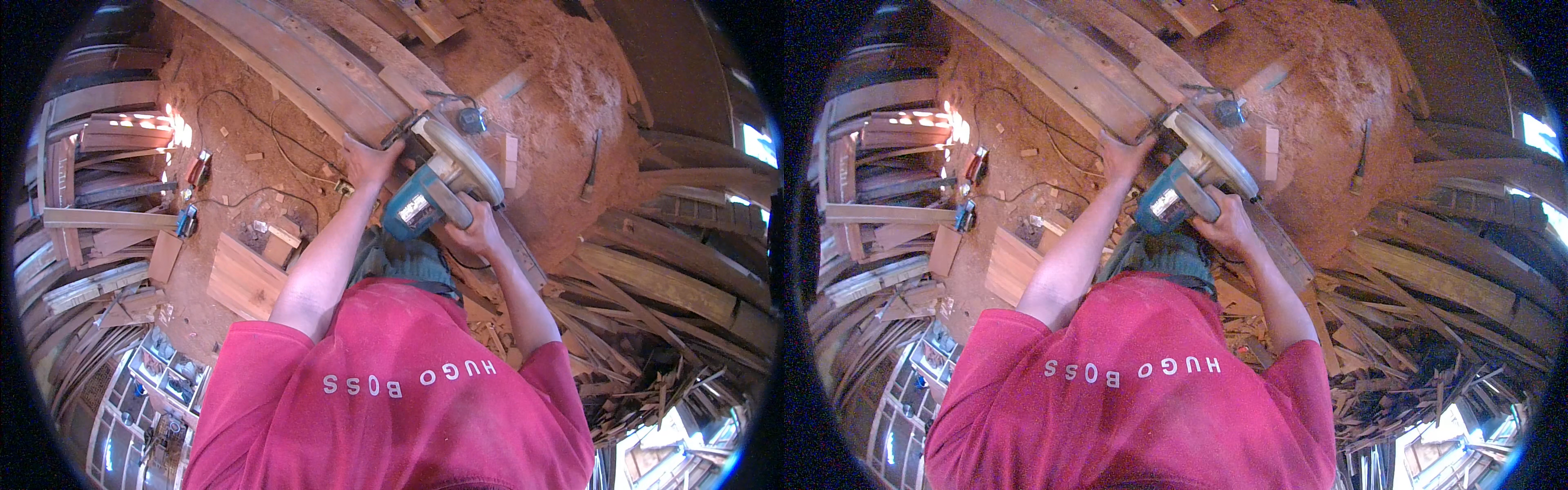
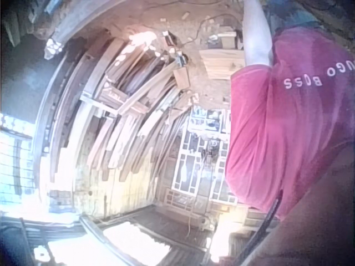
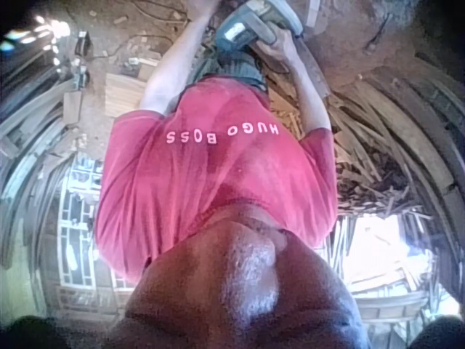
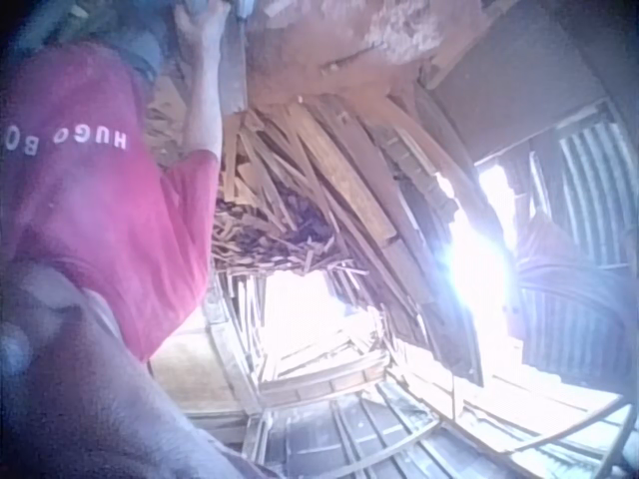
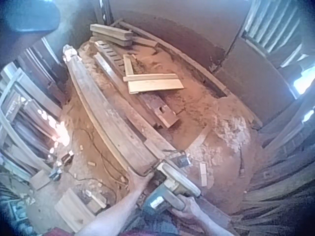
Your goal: The person moves a long piece of lumber into position, marks a cut line using a pencil and a square tool, and then uses a circular saw to cut through the wood.
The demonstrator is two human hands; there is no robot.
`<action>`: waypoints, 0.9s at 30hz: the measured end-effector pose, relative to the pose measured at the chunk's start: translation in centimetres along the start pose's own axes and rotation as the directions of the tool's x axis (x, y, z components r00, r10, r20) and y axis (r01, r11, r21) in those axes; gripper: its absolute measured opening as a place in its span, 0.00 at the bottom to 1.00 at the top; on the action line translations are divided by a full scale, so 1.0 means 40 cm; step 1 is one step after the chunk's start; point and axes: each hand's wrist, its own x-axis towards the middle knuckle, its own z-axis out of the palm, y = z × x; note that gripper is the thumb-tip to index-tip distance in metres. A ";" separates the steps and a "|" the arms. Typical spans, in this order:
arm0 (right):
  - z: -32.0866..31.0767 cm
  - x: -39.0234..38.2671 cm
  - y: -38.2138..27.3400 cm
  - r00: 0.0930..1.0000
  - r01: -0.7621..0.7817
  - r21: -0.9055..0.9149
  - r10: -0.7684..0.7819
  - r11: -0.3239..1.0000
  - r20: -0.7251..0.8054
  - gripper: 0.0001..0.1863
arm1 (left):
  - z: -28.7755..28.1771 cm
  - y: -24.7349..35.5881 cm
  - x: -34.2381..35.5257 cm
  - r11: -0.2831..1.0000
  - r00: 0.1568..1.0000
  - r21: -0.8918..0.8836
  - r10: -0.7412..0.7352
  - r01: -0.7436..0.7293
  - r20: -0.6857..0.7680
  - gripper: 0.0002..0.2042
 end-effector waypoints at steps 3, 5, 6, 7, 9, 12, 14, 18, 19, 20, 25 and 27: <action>0.004 0.018 -0.008 0.999 0.040 -0.002 -0.040 0.999 -0.025 0.22 | -0.010 0.011 0.011 0.999 1.000 0.017 -0.030 0.030 0.004 0.63; 0.008 0.029 -0.014 0.998 0.056 0.004 -0.056 0.998 -0.038 0.22 | -0.017 0.015 0.019 0.999 0.999 0.032 -0.041 0.041 0.002 0.63; 0.010 0.035 -0.018 0.998 0.056 0.007 -0.056 0.998 -0.042 0.22 | -0.017 0.014 0.028 0.999 0.999 0.037 -0.035 0.036 -0.004 0.63; 0.012 0.038 -0.020 0.997 0.058 0.010 -0.057 0.998 -0.043 0.22 | -0.015 0.009 0.034 0.999 0.999 0.041 -0.032 0.033 -0.012 0.63; 0.022 0.044 -0.011 0.995 0.082 0.002 -0.081 0.997 -0.061 0.22 | -0.003 -0.011 0.052 0.999 0.999 0.042 -0.016 0.017 -0.037 0.63; 0.019 0.056 -0.019 0.994 0.093 0.005 -0.092 0.996 -0.057 0.23 | -0.002 -0.022 0.075 1.000 0.999 0.016 0.004 -0.003 -0.031 0.64; 0.016 0.063 -0.035 0.996 0.081 0.008 -0.081 0.997 -0.040 0.23 | -0.006 -0.029 0.088 1.000 0.999 0.004 0.018 -0.018 -0.030 0.64; 0.024 0.081 -0.041 0.999 0.049 0.040 -0.048 0.998 -0.021 0.23 | -0.025 -0.015 0.099 0.998 0.998 0.036 0.045 -0.043 -0.037 0.64; 0.028 0.087 -0.042 0.999 0.046 0.058 -0.045 0.997 -0.017 0.23 | -0.032 -0.012 0.101 0.998 0.998 0.050 0.046 -0.044 -0.038 0.64; 0.029 0.091 -0.045 0.999 0.049 0.050 -0.048 0.998 -0.020 0.23 | -0.031 -0.018 0.108 0.998 0.998 0.044 0.053 -0.051 -0.043 0.64; 0.054 0.124 -0.057 0.984 0.140 0.005 -0.138 0.990 -0.110 0.20 | -0.046 -0.021 0.143 0.998 0.999 0.054 0.022 -0.020 -0.038 0.63; 0.054 0.137 -0.071 0.990 0.109 0.038 -0.105 0.993 -0.090 0.19 | -0.049 -0.022 0.160 0.997 0.997 0.052 0.051 -0.048 -0.057 0.62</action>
